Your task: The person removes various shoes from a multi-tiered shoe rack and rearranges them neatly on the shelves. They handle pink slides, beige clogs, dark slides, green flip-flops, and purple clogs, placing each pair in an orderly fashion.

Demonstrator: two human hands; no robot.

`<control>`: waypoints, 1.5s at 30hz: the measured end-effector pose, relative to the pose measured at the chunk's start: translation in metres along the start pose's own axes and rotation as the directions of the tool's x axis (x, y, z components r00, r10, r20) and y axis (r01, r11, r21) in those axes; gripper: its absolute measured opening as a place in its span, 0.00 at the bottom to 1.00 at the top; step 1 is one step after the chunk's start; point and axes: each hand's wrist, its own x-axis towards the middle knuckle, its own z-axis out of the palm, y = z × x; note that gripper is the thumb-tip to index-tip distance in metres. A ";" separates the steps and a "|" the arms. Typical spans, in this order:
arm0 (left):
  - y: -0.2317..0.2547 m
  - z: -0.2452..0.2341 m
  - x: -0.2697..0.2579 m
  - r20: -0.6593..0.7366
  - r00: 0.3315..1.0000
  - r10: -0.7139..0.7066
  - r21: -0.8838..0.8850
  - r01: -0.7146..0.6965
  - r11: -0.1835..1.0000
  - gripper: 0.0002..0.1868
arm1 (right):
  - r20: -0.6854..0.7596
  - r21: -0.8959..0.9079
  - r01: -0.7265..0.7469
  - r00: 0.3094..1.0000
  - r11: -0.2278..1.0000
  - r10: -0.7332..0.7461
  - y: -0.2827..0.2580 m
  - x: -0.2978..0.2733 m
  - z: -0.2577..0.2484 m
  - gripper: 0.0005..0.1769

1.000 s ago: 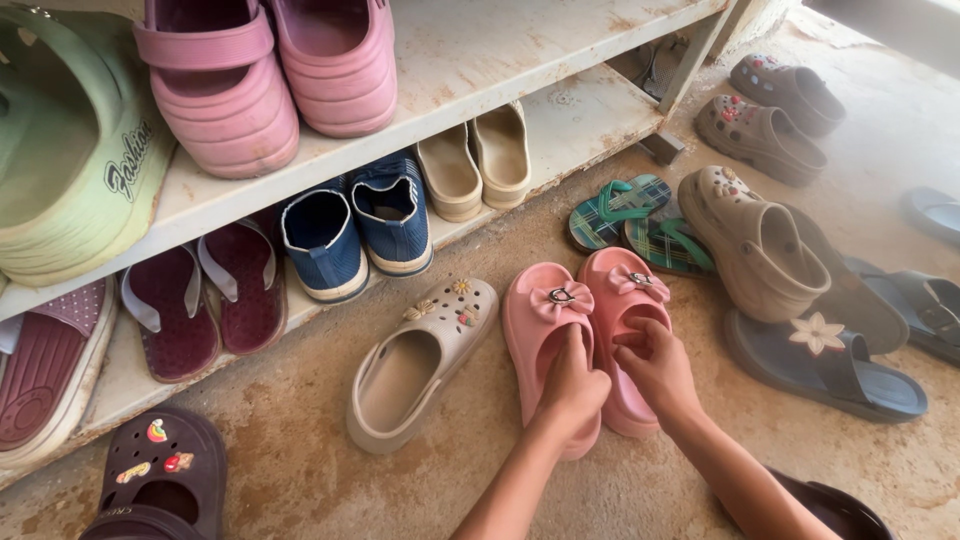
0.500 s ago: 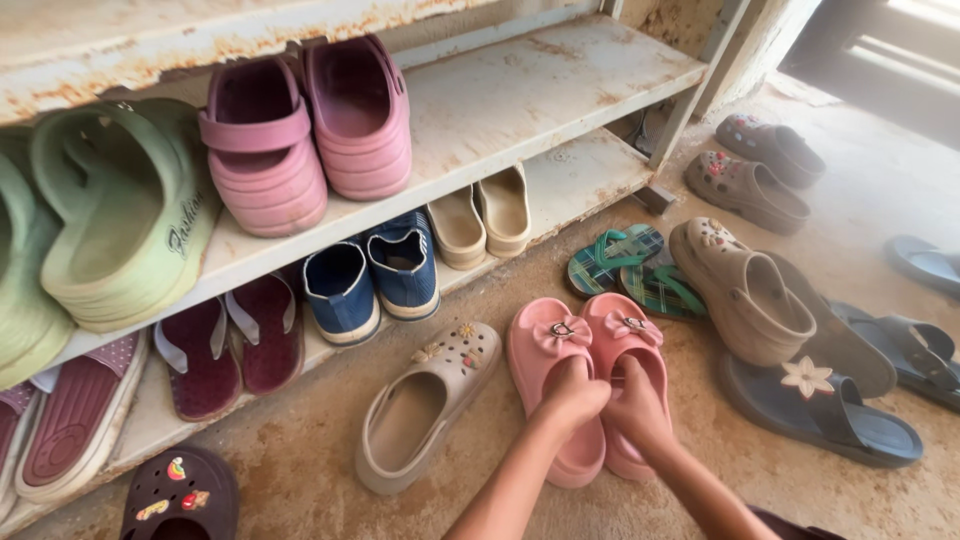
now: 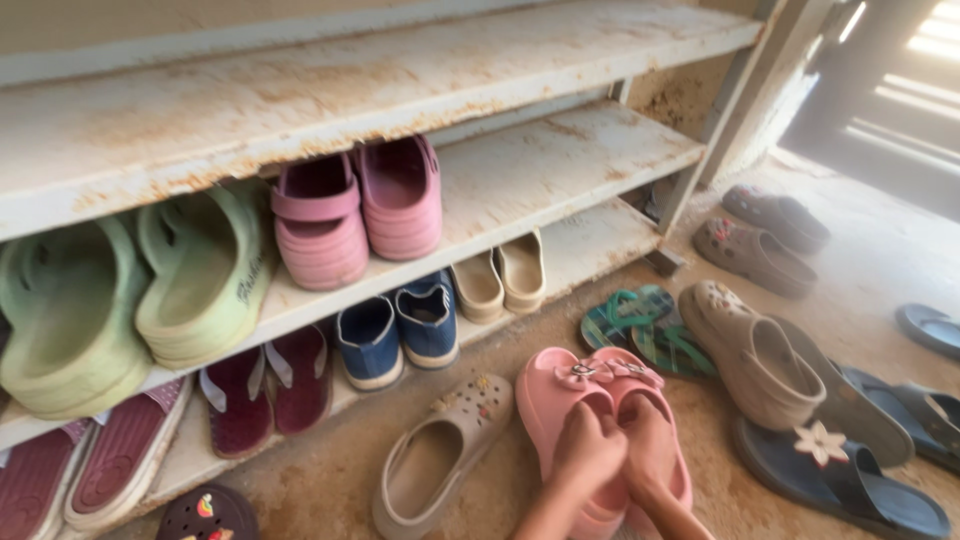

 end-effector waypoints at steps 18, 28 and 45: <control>0.181 -0.157 0.008 -0.190 0.740 0.645 0.453 -0.516 0.727 0.45 | -0.266 0.239 0.467 0.875 0.851 -0.405 -0.245 0.110 -0.086 0.16; 0.159 -0.192 0.091 -0.051 0.800 0.598 0.625 -0.442 0.644 0.42 | -0.266 0.121 0.449 0.874 0.885 -0.407 -0.289 0.170 -0.034 0.10; 0.166 -0.225 0.135 0.066 0.935 0.348 0.820 -0.249 0.516 0.17 | 0.415 -0.086 0.774 0.600 0.627 -0.684 -0.273 0.199 -0.077 0.19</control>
